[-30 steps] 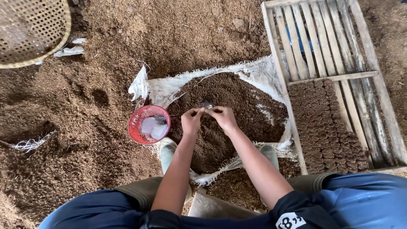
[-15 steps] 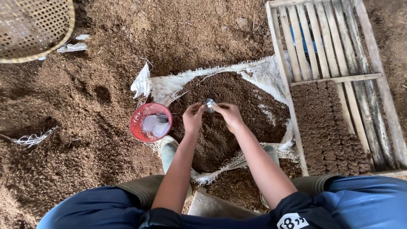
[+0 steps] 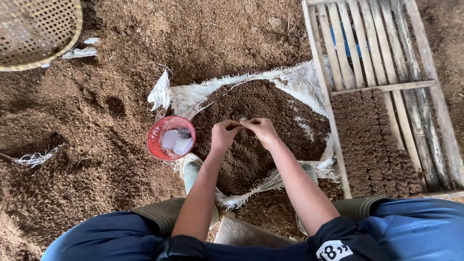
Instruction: Creating soil blocks for seedlings using a manual hand mold and placing them onto a wooden tray.
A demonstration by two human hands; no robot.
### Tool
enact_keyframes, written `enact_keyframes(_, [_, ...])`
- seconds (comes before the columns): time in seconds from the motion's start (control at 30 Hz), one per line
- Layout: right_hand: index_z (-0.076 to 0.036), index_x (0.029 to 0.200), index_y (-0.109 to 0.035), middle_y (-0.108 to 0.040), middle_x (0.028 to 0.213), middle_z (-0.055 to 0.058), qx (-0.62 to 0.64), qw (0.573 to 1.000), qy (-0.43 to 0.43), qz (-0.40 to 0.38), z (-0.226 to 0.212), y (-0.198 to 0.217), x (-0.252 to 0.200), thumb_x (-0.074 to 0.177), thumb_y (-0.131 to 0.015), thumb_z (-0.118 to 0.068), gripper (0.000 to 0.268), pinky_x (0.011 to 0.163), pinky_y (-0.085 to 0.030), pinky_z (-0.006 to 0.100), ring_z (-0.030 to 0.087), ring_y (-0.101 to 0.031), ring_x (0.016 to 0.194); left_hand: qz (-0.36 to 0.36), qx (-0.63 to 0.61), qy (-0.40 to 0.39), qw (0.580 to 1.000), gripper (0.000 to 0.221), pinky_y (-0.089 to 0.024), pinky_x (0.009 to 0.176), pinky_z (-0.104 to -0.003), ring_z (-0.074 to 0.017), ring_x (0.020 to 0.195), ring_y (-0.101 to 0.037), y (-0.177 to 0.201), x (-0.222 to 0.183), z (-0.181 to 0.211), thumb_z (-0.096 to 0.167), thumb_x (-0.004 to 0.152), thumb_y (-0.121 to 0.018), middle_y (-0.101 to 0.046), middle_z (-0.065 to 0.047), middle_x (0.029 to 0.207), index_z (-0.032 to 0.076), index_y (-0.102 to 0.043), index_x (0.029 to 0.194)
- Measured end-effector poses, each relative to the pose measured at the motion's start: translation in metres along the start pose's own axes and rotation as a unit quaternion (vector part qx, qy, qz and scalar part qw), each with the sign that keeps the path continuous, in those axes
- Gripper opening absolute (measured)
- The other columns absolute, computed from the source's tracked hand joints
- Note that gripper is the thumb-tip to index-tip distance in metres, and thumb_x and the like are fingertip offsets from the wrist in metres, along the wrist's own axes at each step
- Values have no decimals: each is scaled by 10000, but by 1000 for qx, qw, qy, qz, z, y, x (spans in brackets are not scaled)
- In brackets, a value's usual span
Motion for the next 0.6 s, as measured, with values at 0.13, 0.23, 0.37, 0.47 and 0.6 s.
enact_keyframes(0.13, [31,808,-661,-613,726,115,-31,999,14,-8,-28,-5,-22,701,-808,-260,343,638,-499,263,143,-552,698,23,6,6,1000,120,-537,750,-386,-233,891,-643,2,9,-17,154,838,-673,-672,-87,866,77,-680,930])
enact_keyframes(0.23, [26,814,-682,-645,733,152,-100,994,35,-22,-21,1,-12,754,-777,-287,333,627,-509,301,172,-595,689,55,14,14,998,147,-535,736,-403,-237,895,-635,7,9,-19,160,857,-640,-654,-111,876,44,-653,946])
enact_keyframes(0.37, [-29,862,-700,-665,803,127,-214,975,61,-7,-28,-1,-16,801,-683,-212,193,643,-507,320,202,-626,743,41,-10,18,999,36,-521,730,-473,-305,958,-586,3,3,-8,45,855,-513,-579,-161,928,24,-509,883])
enact_keyframes(0.47, [-52,856,-699,-661,802,108,-251,965,82,-3,-27,-2,-13,816,-651,-215,175,640,-502,322,200,-626,749,43,3,0,999,45,-522,746,-487,-329,968,-579,2,0,0,-13,851,-489,-552,-179,938,18,-464,873])
enact_keyframes(0.6, [-63,830,-689,-654,779,96,-273,957,99,1,-27,-2,-11,826,-628,-204,154,632,-501,323,201,-626,739,75,85,-79,990,80,-544,753,-430,-288,882,-602,6,-6,19,-48,836,-541,-548,-115,870,22,-577,852])
Point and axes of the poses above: each hand's wrist, its own x-axis towards the middle knuckle, its own y-axis out of the back of the hand, z = x × y, the point moved 8 cm from there along x, towards the middle knuckle
